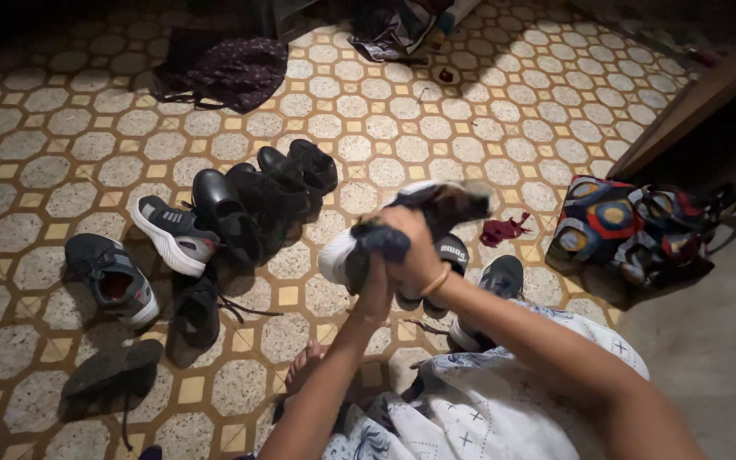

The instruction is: The person sits on a tiled floor and cleans several pairs of shoes using a cloth. They wipe the exterior of sneakers and slides, then tie the laces on a pair of sneakers.

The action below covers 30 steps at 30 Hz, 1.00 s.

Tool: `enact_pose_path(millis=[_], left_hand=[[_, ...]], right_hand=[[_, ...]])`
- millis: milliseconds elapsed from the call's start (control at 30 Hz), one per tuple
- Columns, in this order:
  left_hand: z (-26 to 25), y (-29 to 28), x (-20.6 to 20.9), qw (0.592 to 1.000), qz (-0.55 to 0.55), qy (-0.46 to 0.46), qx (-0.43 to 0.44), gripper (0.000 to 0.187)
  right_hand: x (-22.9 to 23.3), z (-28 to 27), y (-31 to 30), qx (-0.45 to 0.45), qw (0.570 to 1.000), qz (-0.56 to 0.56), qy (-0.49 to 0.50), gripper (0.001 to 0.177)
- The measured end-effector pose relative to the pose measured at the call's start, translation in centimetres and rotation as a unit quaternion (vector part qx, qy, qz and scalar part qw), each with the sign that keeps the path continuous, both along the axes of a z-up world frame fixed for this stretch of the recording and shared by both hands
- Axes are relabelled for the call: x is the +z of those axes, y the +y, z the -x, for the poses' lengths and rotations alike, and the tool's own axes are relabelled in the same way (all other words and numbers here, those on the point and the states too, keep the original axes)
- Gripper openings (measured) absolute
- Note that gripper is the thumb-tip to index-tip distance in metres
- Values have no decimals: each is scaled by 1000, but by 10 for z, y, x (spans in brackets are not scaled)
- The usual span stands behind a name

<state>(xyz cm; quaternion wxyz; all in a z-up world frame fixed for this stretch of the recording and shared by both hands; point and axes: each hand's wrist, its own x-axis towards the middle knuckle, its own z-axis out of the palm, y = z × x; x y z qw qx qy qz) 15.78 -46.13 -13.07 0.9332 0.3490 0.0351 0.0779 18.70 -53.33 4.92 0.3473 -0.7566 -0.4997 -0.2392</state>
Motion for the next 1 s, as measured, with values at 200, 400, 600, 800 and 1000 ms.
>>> enact_pose_path(millis=[200, 400, 600, 800, 1000], left_hand=[[-25, 22, -52, 987, -155, 38, -4, 79], [-14, 20, -39, 934, -343, -89, 32, 79], [-2, 23, -24, 929, -349, -38, 116, 76], [-11, 30, -5, 989, 139, 24, 41, 76], [7, 23, 24, 995, 81, 9, 50, 77]], right_hand=[[20, -50, -18, -25, 988, -6, -155, 41], [22, -52, -31, -111, 987, -14, -115, 31], [-7, 0, 4, -14, 999, 43, 16, 31], [29, -59, -36, -151, 984, 10, -89, 29], [-21, -10, 9, -42, 997, 8, -66, 35]])
